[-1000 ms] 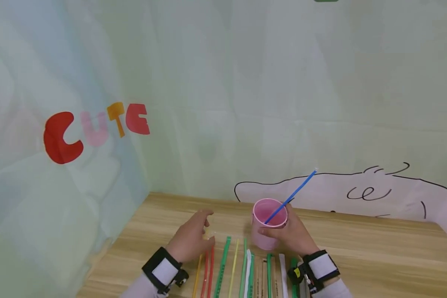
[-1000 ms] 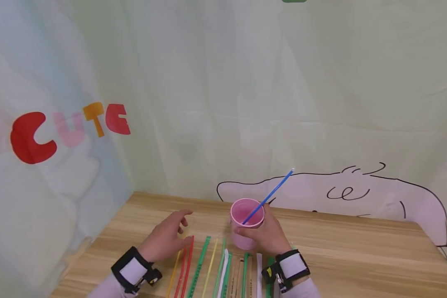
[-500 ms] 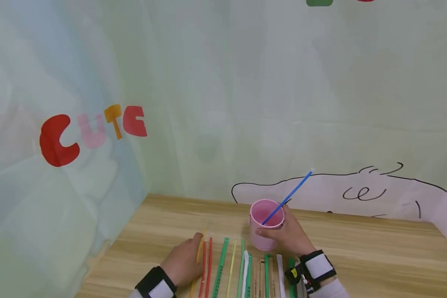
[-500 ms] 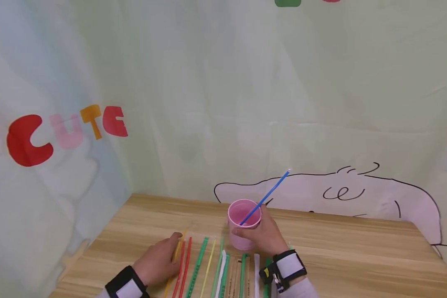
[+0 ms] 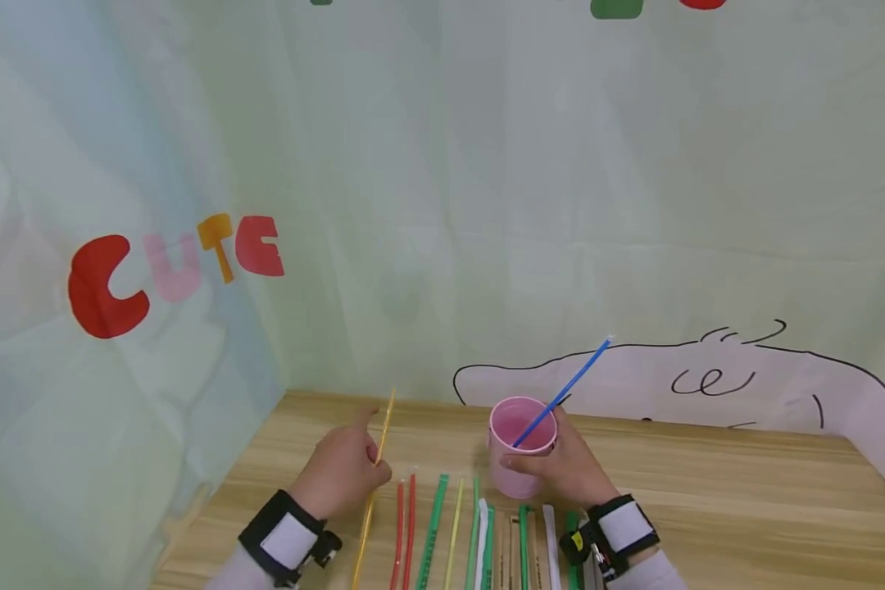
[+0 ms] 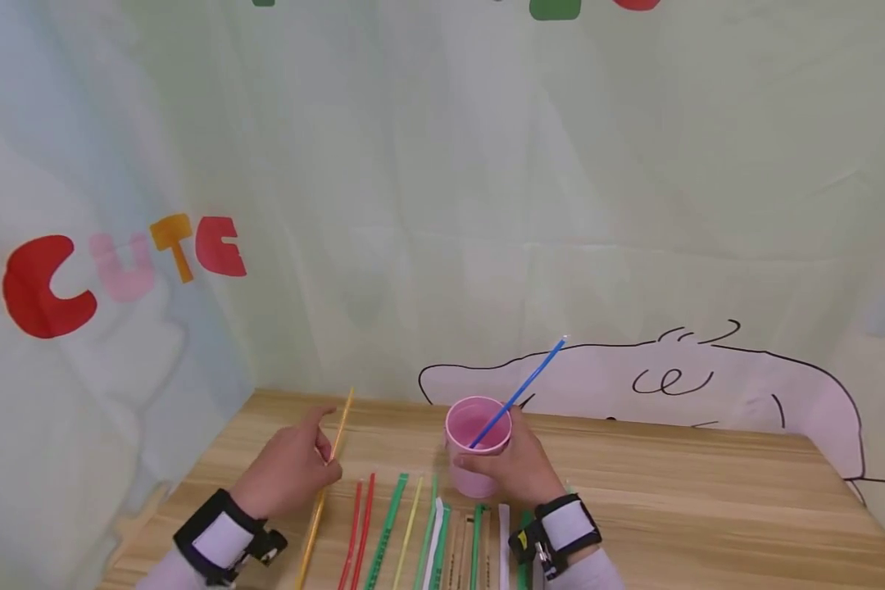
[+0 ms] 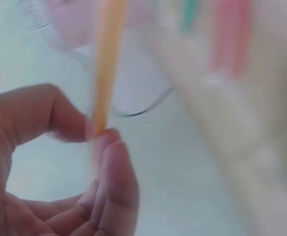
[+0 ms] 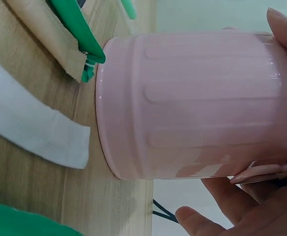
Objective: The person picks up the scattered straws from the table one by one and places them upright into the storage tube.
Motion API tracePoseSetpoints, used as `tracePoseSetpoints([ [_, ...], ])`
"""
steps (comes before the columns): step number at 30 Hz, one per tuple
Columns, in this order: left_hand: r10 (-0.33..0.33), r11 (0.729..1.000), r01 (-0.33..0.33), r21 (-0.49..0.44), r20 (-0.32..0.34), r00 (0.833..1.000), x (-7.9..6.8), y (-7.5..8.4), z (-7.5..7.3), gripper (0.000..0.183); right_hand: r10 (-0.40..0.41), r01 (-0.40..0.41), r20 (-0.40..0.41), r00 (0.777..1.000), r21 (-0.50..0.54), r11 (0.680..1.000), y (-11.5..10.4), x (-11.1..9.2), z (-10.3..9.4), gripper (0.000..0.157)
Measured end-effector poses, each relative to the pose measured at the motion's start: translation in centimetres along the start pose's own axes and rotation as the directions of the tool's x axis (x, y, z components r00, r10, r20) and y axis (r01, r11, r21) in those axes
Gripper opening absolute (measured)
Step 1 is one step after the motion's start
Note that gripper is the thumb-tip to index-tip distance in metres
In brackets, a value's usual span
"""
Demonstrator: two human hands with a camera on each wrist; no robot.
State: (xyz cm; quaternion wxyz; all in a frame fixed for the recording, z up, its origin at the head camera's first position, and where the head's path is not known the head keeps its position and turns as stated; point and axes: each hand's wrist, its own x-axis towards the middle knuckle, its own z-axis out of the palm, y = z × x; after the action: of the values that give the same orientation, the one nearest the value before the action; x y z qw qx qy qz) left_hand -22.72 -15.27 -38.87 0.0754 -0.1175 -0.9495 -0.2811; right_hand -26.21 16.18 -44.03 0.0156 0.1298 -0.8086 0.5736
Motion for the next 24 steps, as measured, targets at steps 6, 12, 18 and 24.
tracePoseSetpoints([
  [6, 0.078, 0.983, -0.095, -0.156, -0.108, 0.991, 1.4, 3.2, -3.1, 0.045, 0.002, -0.002, -0.011, 1.0, -0.002, 1.0, -0.1, -0.1, -0.1, 0.087],
  [12, 0.157, 0.935, -0.242, -0.26, -0.31, 0.938, 2.8, 6.4, -4.9, 0.036, 0.005, -0.005, -0.006, 1.0, -0.004, 1.0, 0.1, 0.0, 0.0, 0.086],
  [18, 0.18, 0.841, -0.359, -0.405, -0.416, 0.891, 4.7, 9.1, -4.0, 0.035, 0.032, -0.032, -0.014, 0.999, 0.002, 0.999, 0.4, 0.2, 0.1, 0.088],
  [24, 0.196, 0.827, -0.348, -0.442, -0.353, 0.915, 6.3, 9.8, -0.6, 0.035, 0.033, -0.033, -0.015, 0.999, 0.007, 0.999, 0.2, 0.1, 0.2, 0.087],
])
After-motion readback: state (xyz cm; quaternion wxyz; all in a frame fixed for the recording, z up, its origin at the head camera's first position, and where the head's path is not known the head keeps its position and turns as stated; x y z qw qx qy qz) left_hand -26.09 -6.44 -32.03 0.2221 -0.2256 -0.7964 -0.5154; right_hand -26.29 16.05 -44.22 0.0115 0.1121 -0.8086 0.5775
